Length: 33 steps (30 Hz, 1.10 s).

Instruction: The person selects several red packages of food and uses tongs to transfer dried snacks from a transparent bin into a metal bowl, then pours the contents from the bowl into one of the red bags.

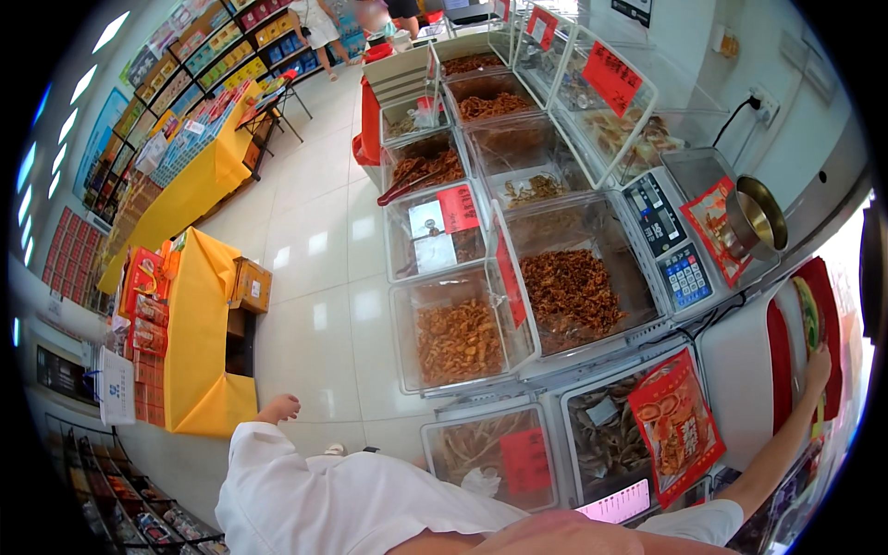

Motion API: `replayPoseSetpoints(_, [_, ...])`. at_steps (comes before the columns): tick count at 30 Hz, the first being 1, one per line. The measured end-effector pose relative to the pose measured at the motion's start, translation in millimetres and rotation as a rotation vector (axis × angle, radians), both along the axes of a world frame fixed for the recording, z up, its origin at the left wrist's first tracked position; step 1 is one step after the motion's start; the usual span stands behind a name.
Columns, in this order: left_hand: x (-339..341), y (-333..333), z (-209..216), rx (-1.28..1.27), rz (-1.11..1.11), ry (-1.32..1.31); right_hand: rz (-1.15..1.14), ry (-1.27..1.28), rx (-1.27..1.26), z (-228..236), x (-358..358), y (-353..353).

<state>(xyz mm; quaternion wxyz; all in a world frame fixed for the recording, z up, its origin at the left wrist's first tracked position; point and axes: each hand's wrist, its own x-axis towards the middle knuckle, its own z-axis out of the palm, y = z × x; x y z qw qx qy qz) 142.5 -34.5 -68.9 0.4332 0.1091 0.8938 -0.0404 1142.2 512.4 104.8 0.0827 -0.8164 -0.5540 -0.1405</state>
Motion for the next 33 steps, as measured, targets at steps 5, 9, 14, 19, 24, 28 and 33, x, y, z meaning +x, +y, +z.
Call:
replayPoseSetpoints(5, [4, 20, 9, 0.009, -0.007, 0.003, 0.152, 0.261, -0.065, -7, 61, 7])
replayPoseSetpoints(9, [12, 12, 9, 0.027, 0.029, 0.005, -0.023, 0.214, -0.117, 46, -16, -18])
replayPoseSetpoints(14, [15, 17, 8, -0.012, 0.003, -0.034, 0.337, 0.337, 0.545, 7, 42, -15])
replayPoseSetpoints(19, [21, 11, 7, -0.007, 0.046, -0.001, 0.312, 0.148, 0.602, 25, -6, -31])
replayPoseSetpoints(24, [18, 18, 2, 0.060, 0.072, 0.000, 0.075, 0.028, 0.256, 38, -37, -44])
replayPoseSetpoints(28, [18, 6, -1, 0.041, 0.049, -0.015, 0.042, 0.012, 0.063, 37, -39, -35])
replayPoseSetpoints(33, [17, 7, -6, -0.003, 0.054, -0.044, 0.099, 0.087, -0.065, 37, -6, -23])
